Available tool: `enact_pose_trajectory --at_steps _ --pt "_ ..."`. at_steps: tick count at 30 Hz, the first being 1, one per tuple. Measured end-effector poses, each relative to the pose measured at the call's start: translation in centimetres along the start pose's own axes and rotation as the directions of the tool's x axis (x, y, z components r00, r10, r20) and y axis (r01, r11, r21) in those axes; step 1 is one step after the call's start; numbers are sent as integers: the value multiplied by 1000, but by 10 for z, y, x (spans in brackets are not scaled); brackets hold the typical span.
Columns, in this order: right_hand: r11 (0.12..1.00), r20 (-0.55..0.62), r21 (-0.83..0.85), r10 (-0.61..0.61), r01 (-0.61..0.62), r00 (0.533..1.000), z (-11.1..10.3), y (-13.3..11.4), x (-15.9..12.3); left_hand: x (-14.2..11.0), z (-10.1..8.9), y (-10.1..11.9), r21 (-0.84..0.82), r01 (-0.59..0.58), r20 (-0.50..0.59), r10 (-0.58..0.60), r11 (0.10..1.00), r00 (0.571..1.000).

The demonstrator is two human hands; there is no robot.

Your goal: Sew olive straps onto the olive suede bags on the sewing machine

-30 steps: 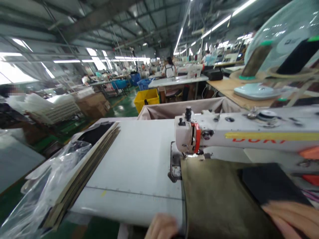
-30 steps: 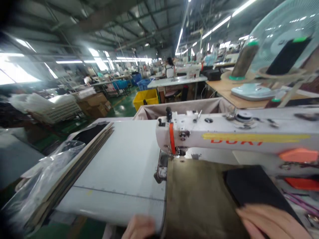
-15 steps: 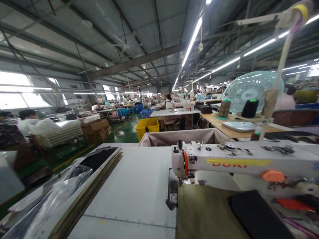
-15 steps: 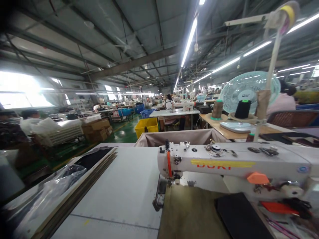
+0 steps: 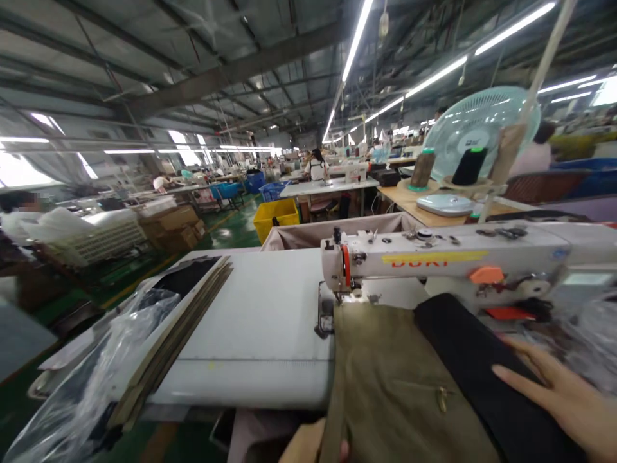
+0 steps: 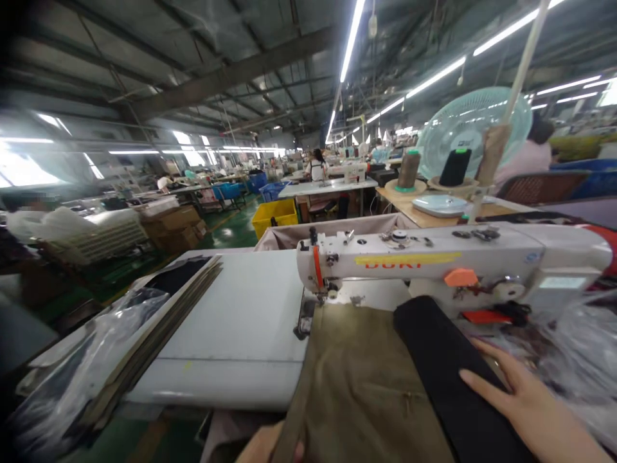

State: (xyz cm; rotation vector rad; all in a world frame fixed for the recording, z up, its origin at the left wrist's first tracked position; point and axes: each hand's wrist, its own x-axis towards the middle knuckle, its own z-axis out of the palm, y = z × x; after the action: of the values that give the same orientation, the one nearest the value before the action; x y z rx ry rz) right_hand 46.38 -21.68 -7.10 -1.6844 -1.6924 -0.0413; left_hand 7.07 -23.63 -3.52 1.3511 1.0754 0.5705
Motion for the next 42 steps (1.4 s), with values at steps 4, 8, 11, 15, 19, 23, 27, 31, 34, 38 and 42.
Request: enact_pose_trajectory --at_steps 4,8,11,15,19,23,27,31,34,38,42 --pt "978 115 111 164 -177 980 -13 6 34 -6 9 -12 -41 44 184 -36 998 982" --pt "990 265 -110 115 -88 957 -1 37 53 4 30 -47 61 83 234 -95 995 968" --pt "919 298 -394 127 1 946 13 40 39 11 45 -75 25 203 164 -204 979 965" --pt "900 288 -266 -267 345 920 18 -29 -11 14 50 -86 -212 308 225 -260 928 939" --pt "738 575 109 -594 666 563 37 -107 -69 16 49 -80 -345 262 319 -150 901 936" --pt "672 517 182 -686 718 512 69 -118 -93 14 46 -74 -158 144 264 -99 977 959" --pt "670 524 239 -698 703 487 72 -114 -91 9 27 -58 324 -18 74 -7 946 997" --pt "701 523 257 -680 665 515 61 -123 -88 25 -4 -37 851 -146 -100 427 505 899" --pt "728 508 276 -665 627 548 59 -126 -89 49 -23 -30 856 -383 191 475 347 859" --pt "739 487 301 -663 603 569 60 -126 -89 70 -35 -26 755 -368 147 407 543 902" --pt "741 498 308 -660 597 562 59 -127 -87 74 -37 -20 705 -342 119 372 621 921"
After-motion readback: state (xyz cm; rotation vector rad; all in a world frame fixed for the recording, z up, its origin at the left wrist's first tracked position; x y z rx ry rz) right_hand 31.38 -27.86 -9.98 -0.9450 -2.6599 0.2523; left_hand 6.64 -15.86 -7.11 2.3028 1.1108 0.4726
